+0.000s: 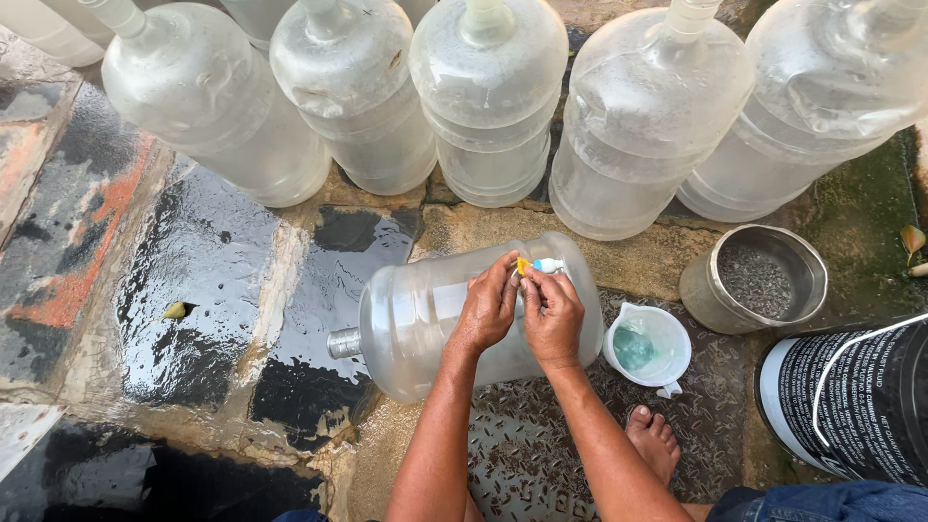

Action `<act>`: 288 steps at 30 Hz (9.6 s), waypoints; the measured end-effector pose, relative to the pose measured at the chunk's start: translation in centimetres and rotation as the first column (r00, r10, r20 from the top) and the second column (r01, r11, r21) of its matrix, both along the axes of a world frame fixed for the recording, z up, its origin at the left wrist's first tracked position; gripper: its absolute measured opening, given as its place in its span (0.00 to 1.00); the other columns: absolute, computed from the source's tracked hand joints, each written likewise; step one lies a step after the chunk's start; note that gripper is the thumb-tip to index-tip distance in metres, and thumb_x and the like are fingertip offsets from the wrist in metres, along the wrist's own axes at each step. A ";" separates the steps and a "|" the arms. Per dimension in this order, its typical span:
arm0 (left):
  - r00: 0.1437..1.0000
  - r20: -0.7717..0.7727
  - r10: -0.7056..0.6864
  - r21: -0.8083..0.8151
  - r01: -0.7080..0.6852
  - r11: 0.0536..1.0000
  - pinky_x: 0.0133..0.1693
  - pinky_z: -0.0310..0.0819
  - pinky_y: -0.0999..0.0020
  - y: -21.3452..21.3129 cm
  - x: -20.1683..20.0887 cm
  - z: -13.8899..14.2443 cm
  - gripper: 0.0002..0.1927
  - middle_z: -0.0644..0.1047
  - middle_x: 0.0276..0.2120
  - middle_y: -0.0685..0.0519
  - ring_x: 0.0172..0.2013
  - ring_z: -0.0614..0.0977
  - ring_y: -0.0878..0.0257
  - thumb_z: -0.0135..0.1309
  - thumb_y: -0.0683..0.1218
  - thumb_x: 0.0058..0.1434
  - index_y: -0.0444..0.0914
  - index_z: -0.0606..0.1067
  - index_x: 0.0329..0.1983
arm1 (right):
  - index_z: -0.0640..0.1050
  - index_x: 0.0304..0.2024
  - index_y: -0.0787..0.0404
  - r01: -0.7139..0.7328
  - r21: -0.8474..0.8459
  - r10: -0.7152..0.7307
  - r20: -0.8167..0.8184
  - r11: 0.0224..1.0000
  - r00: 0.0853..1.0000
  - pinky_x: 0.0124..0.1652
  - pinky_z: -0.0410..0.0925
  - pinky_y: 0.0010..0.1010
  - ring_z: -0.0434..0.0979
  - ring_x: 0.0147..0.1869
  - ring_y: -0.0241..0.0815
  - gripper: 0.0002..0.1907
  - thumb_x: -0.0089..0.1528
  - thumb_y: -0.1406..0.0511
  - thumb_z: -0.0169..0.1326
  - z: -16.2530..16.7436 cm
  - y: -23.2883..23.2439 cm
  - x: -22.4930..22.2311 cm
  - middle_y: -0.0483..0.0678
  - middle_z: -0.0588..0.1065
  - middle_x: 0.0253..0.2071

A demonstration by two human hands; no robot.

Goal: The person scrubs the exterior of a large plastic water dispenser with a yellow sponge and soapy water. They repeatedly rinse the dispenser by pouring water from a white jug and continue scrubbing the surface and the attached tap.

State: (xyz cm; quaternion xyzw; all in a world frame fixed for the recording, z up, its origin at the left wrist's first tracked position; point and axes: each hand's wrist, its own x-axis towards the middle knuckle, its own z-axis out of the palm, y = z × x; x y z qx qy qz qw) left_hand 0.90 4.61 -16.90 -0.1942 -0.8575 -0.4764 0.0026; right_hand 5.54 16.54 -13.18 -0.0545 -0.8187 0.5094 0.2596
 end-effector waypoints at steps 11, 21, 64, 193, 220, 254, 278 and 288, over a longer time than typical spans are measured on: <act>0.996 0.093 -0.015 0.125 0.003 0.992 0.53 0.75 0.52 -0.1 -0.6 0.7 0.17 0.81 0.50 0.39 0.52 0.82 0.42 0.47 0.43 0.70 0.36 0.71 0.61 | 0.84 0.45 0.58 0.044 0.220 -0.080 0.155 0.975 0.985 0.34 0.71 0.38 0.80 0.34 0.48 0.09 0.63 0.68 0.57 -1.7 -0.3 1.0 0.51 0.79 0.35; 0.991 0.137 0.003 0.159 -0.025 0.987 0.51 0.76 0.56 0.0 -0.2 1.0 0.14 0.81 0.48 0.40 0.50 0.83 0.43 0.48 0.43 0.71 0.36 0.74 0.57 | 0.81 0.44 0.62 -0.002 0.228 0.018 -0.070 0.974 0.997 0.36 0.71 0.36 0.79 0.36 0.49 0.06 0.64 0.71 0.59 -2.7 0.6 0.5 0.52 0.78 0.38; 0.996 0.080 0.048 0.159 -0.060 0.985 0.53 0.76 0.53 0.3 -0.3 7.1 0.14 0.81 0.50 0.40 0.52 0.82 0.43 0.48 0.41 0.70 0.36 0.74 0.57 | 0.82 0.45 0.58 0.005 0.279 -0.003 -0.007 0.960 1.000 0.33 0.70 0.36 0.77 0.32 0.47 0.08 0.63 0.69 0.59 -2.5 1.8 -0.9 0.48 0.75 0.35; 0.989 -0.052 0.137 0.041 -0.135 0.990 0.50 0.67 0.55 0.9 1.3 6.9 0.15 0.81 0.35 0.50 0.41 0.80 0.52 0.51 0.43 0.66 0.45 0.77 0.55 | 0.76 0.45 0.61 -0.716 0.607 0.363 0.617 0.345 0.698 0.45 0.71 0.48 0.79 0.46 0.58 0.18 0.63 0.53 0.56 2.3 10.7 -6.8 0.56 0.79 0.40; 0.988 -0.117 0.100 0.075 -0.092 0.993 0.49 0.69 0.52 0.8 0.9 6.6 0.15 0.82 0.40 0.47 0.43 0.81 0.47 0.50 0.43 0.66 0.42 0.77 0.55 | 0.74 0.52 0.63 0.366 -0.539 -0.308 0.199 0.759 0.931 0.57 0.65 0.43 0.71 0.56 0.50 0.12 0.69 0.66 0.46 -6.5 9.0 1.1 0.53 0.73 0.52; 0.996 -0.082 -0.020 0.072 0.026 0.997 0.52 0.67 0.54 0.1 0.5 5.8 0.20 0.82 0.44 0.50 0.44 0.80 0.51 0.53 0.49 0.66 0.46 0.74 0.61 | 0.85 0.43 0.46 0.130 0.682 -0.309 0.146 0.719 0.940 0.56 0.56 0.46 0.69 0.56 0.48 0.09 0.59 0.63 0.62 -5.6 2.9 3.3 0.45 0.71 0.46; 0.992 -0.091 0.085 -0.016 -0.087 0.996 0.46 0.68 0.54 1.1 0.7 5.0 0.16 0.80 0.30 0.50 0.37 0.80 0.52 0.54 0.46 0.66 0.46 0.78 0.57 | 0.72 0.67 0.45 -0.149 0.466 -0.159 0.558 0.872 0.814 0.69 0.27 0.68 0.35 0.81 0.64 0.27 0.66 0.49 0.48 -6.3 5.5 -1.0 0.55 0.41 0.80; 0.997 -0.069 -0.017 -0.062 0.013 0.998 0.45 0.71 0.53 0.8 1.3 5.3 0.15 0.82 0.33 0.49 0.40 0.82 0.51 0.56 0.46 0.63 0.45 0.79 0.54 | 0.79 0.56 0.54 0.191 0.498 -0.356 0.261 0.846 0.897 0.75 0.41 0.63 0.53 0.83 0.58 0.16 0.68 0.59 0.50 -8.0 2.5 5.4 0.51 0.61 0.78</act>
